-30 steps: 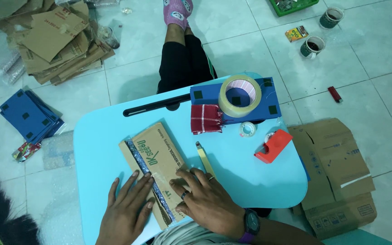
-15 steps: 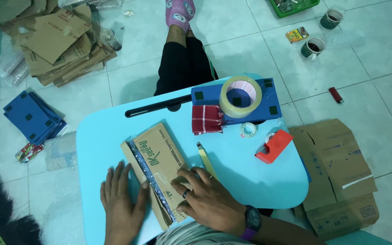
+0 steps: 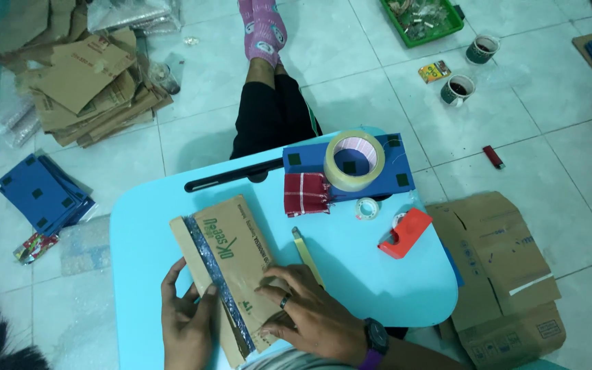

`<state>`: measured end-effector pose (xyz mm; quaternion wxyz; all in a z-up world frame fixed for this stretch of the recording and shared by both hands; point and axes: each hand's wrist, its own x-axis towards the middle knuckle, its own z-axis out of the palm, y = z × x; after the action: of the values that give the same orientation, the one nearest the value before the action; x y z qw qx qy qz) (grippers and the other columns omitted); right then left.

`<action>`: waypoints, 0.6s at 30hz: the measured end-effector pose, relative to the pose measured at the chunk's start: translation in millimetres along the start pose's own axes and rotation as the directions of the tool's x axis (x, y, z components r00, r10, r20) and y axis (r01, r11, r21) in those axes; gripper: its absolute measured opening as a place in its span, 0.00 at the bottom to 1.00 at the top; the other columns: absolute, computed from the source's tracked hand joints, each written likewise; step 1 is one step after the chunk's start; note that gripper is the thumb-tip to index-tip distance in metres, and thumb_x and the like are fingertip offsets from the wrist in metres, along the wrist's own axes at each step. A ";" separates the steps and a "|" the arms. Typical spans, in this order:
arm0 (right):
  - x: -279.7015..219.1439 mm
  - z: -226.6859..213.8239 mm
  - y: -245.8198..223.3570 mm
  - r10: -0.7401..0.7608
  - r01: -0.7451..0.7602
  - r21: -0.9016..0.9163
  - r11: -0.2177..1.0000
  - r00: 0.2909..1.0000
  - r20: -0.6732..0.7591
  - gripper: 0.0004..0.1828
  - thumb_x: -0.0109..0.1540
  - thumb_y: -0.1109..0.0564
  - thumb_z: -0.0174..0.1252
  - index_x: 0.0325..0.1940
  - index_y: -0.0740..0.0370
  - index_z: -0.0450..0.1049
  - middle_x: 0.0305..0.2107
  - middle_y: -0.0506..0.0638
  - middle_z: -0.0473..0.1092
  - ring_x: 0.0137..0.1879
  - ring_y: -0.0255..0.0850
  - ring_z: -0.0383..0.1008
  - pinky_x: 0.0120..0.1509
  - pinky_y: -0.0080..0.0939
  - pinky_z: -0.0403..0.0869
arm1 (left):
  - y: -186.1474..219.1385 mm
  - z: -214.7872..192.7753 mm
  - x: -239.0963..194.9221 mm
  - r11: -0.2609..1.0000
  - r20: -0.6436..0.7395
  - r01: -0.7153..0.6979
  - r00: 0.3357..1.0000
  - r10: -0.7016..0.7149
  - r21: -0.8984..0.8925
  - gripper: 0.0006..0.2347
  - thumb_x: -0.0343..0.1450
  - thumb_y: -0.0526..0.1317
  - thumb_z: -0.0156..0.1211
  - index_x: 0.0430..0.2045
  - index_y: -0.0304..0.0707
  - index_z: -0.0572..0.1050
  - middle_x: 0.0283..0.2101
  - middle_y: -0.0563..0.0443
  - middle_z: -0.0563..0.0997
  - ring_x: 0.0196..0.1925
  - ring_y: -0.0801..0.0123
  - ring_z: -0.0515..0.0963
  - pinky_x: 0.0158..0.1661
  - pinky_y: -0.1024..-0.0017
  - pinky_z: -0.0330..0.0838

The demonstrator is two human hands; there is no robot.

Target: The person wraps a small cardboard package in bubble wrap and secures it with tape. They place the package on a sheet of bubble wrap, fold the wrap around it, and use a tape dispenser to seal the edges.

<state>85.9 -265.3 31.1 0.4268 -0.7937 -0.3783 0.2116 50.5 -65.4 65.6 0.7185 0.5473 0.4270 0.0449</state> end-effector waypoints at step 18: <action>-12.9 -16.5 19.1 -0.136 0.039 -0.388 0.921 0.965 -0.225 0.15 0.70 0.50 0.53 0.55 0.60 0.76 0.56 0.56 0.68 0.59 0.53 0.65 0.54 0.56 0.67 | -65.4 -28.5 30.3 0.882 0.010 -0.448 0.892 0.452 0.148 0.09 0.71 0.28 0.60 0.43 0.33 0.77 0.50 0.43 0.82 0.55 0.64 0.78 0.54 0.72 0.71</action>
<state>96.7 -290.6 24.3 0.3178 -0.8635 -0.3913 0.0143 24.4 -54.0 -6.5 0.6411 0.6818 0.2994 0.1859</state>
